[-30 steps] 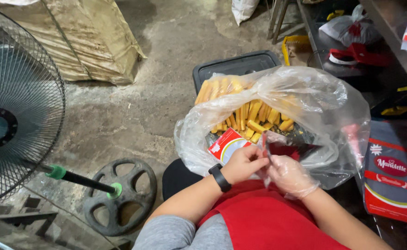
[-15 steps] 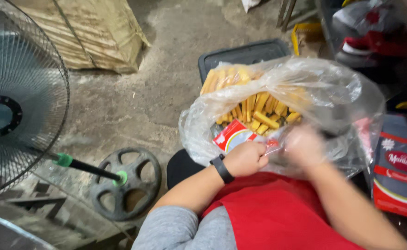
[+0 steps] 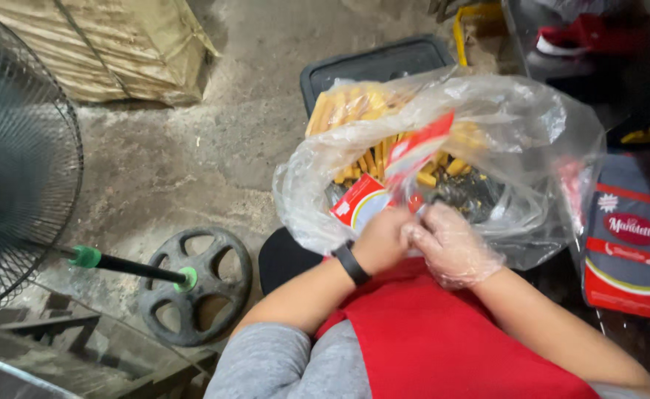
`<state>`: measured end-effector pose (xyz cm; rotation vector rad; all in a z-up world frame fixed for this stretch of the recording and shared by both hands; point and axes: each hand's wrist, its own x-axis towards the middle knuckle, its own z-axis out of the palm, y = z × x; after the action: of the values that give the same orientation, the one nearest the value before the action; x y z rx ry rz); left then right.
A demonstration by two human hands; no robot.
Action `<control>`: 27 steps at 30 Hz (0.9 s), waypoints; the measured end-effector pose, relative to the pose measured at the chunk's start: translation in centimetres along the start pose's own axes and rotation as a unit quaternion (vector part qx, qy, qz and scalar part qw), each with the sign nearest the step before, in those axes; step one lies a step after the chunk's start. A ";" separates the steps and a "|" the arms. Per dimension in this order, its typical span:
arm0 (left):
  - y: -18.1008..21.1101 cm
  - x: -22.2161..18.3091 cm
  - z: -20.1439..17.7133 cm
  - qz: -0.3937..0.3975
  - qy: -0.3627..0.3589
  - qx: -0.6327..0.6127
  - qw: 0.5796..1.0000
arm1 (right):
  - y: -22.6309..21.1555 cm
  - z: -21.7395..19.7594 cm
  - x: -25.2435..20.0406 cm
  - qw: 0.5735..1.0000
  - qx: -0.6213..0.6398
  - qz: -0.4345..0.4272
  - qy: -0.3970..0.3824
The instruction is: The person packs fried banana chips into plastic bags by hand while wearing gloves, sealing the bags as they go.
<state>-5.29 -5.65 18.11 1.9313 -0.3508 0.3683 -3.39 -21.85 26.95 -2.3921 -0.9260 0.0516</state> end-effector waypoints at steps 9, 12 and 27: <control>2.0 0.3 -0.7 0.111 -0.130 0.032 0.985 | 1.8 0.1 -0.7 0.964 0.265 -0.015 -0.029; 1.4 -0.3 -0.8 0.042 -0.034 0.030 0.998 | 2.1 -0.5 0.1 0.981 0.043 0.065 -0.178; -3.3 0.0 -1.1 -0.325 -0.300 -0.625 0.643 | 2.3 -8.1 -5.3 0.830 0.530 0.018 -0.171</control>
<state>-4.00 -3.40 15.74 0.5857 -0.1881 -0.8652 -4.13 -30.54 31.70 -1.3506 -0.7037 0.8117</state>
